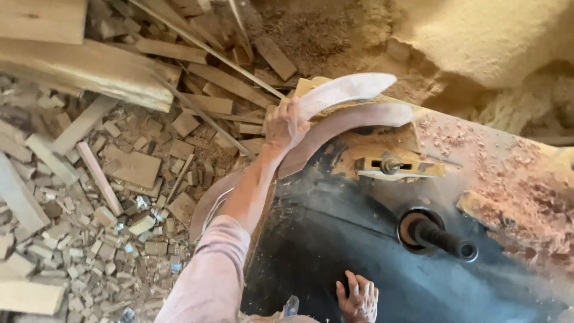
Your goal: Sanding curved wooden furniture components using a stationary spindle sander in a workshop.
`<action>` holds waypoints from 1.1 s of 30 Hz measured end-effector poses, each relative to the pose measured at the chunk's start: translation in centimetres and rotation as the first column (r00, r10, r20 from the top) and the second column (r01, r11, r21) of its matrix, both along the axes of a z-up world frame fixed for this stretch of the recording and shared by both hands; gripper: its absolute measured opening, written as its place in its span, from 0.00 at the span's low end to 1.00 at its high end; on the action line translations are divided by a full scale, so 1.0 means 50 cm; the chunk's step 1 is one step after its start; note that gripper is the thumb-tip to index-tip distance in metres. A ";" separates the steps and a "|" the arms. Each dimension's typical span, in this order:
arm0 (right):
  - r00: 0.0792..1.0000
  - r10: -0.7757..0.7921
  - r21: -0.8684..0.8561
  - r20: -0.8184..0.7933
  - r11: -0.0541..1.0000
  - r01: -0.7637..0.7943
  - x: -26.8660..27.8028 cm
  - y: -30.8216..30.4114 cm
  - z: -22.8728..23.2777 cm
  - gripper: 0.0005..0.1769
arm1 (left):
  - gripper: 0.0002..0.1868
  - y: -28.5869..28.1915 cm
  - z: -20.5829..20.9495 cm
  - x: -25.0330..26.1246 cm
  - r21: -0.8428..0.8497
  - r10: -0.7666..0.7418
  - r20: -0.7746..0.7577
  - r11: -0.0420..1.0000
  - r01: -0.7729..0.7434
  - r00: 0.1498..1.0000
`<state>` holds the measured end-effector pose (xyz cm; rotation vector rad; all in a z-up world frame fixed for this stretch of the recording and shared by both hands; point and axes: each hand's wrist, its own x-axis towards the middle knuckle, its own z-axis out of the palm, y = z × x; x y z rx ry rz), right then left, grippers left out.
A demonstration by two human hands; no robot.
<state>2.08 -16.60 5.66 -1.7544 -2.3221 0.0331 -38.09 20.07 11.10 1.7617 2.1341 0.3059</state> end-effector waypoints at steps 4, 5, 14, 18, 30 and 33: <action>1.000 -0.017 -0.090 0.018 0.996 0.019 -0.007 0.003 0.027 0.23 | 0.38 -0.019 0.040 0.085 0.292 0.048 0.059 0.954 -0.063 0.997; 1.000 -0.011 -0.114 0.022 0.993 0.013 -0.007 0.006 0.027 0.23 | 0.38 -0.027 0.062 0.106 0.208 0.029 0.121 0.977 -0.054 0.992; 0.997 0.051 -0.050 -0.050 0.997 -0.053 0.014 0.004 0.015 0.24 | 0.39 -0.019 0.011 0.161 0.204 -0.035 -0.107 0.977 0.056 0.994; 0.998 0.031 -0.073 -0.055 0.997 -0.035 0.016 0.006 0.009 0.24 | 0.43 -0.030 0.054 0.166 0.202 -0.064 -0.070 0.976 0.077 0.996; 0.994 0.070 0.003 -0.082 0.998 -0.070 0.016 0.011 0.024 0.23 | 0.36 -0.035 0.118 0.175 -0.249 -0.001 0.049 0.969 0.013 0.999; 0.994 0.070 -0.012 -0.082 0.997 -0.071 0.019 0.016 0.025 0.23 | 0.44 -0.100 0.116 0.165 -0.246 0.023 -0.013 0.969 -0.026 1.000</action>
